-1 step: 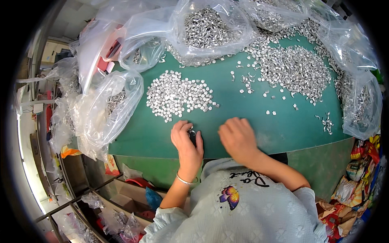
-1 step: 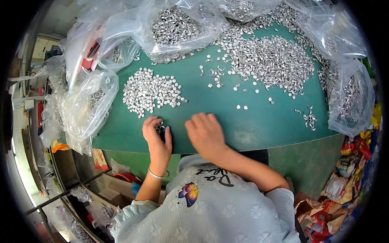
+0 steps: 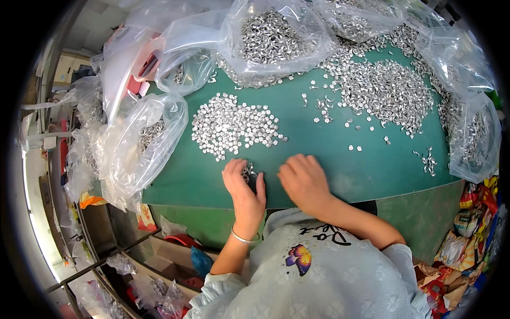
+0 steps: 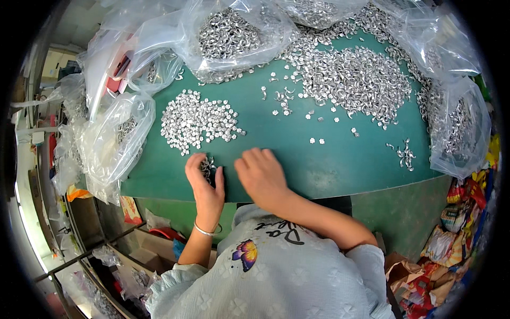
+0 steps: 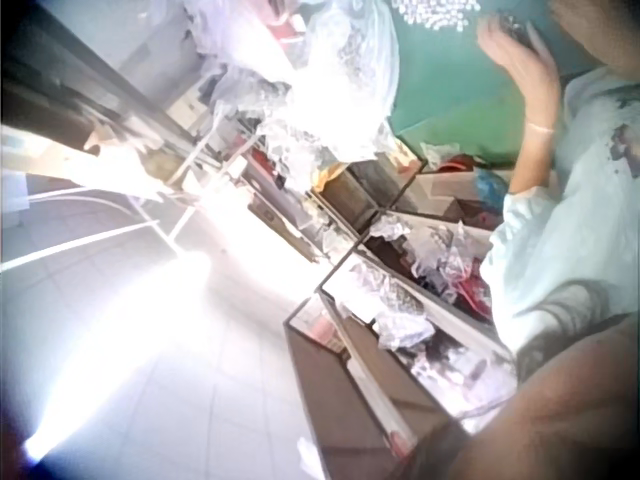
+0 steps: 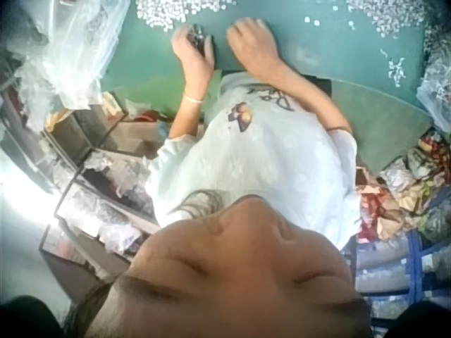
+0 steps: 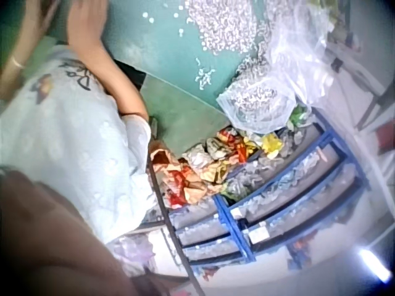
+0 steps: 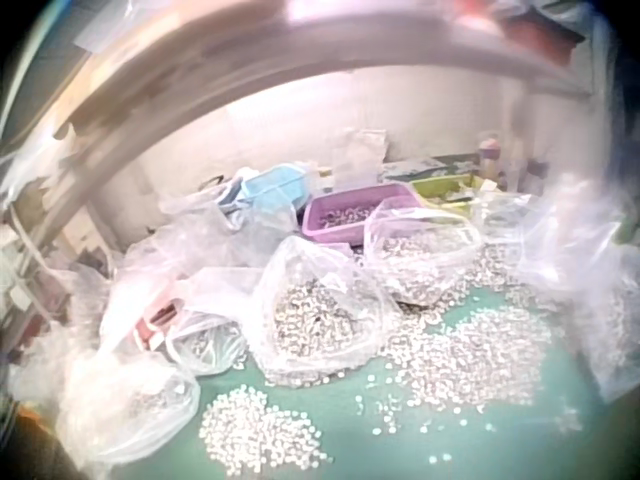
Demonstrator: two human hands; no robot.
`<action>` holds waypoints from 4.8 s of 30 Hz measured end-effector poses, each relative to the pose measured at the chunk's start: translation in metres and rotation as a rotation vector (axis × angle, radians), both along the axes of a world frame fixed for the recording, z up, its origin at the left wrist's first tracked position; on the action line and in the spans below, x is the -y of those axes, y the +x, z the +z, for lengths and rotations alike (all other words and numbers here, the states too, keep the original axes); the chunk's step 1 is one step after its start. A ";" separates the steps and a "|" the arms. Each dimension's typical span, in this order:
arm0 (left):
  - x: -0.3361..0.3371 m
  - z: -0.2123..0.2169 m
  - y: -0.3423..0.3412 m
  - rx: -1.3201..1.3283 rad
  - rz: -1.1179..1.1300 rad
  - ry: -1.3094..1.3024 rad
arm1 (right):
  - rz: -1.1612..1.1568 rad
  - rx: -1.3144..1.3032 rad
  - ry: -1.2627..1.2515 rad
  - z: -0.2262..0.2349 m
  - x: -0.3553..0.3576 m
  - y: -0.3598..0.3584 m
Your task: The person sorts small metal components by hand, picking individual pieces from a large central pile on a green workbench and moving them into separate piles or towards plastic bags.
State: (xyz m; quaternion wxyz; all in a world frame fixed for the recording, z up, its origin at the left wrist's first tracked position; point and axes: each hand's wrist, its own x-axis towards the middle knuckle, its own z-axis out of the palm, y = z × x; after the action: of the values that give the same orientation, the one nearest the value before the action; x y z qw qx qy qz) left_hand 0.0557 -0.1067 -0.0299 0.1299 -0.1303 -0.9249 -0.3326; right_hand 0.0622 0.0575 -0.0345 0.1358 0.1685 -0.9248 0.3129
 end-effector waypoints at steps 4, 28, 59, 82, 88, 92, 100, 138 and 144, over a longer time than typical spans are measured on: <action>0.009 0.004 0.002 0.058 0.074 0.058 | 0.066 0.051 -0.089 -0.001 0.011 -0.007; 0.005 0.008 -0.004 0.116 -0.002 -0.011 | -0.572 0.079 0.385 0.006 -0.113 -0.026; -0.100 0.015 -0.116 0.009 -0.609 -0.188 | -0.113 0.102 0.210 0.026 -0.120 -0.033; -0.085 0.002 -0.106 0.102 -0.557 0.079 | -0.001 0.131 0.108 0.015 -0.100 -0.079; -0.081 0.011 -0.104 0.120 -0.504 0.086 | 0.009 0.221 -0.062 0.020 -0.107 -0.078; -0.081 0.023 -0.090 0.168 -0.519 0.133 | -0.151 0.339 -0.218 0.041 -0.125 -0.062; -0.084 0.029 -0.053 0.124 -0.501 0.096 | -0.071 0.197 -0.123 0.033 -0.128 -0.054; -0.046 0.019 0.003 0.026 -0.318 -0.093 | 0.051 -0.064 -0.076 0.019 -0.061 0.013; -0.064 0.011 0.007 0.076 -0.399 -0.182 | -0.377 -0.054 0.192 0.018 -0.089 0.007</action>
State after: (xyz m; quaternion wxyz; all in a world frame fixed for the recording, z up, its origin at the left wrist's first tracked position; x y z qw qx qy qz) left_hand 0.0624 -0.0427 -0.0186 0.0143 -0.3095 -0.9112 -0.2715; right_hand 0.0689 0.1460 -0.0167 0.2000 0.0132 -0.9616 0.1876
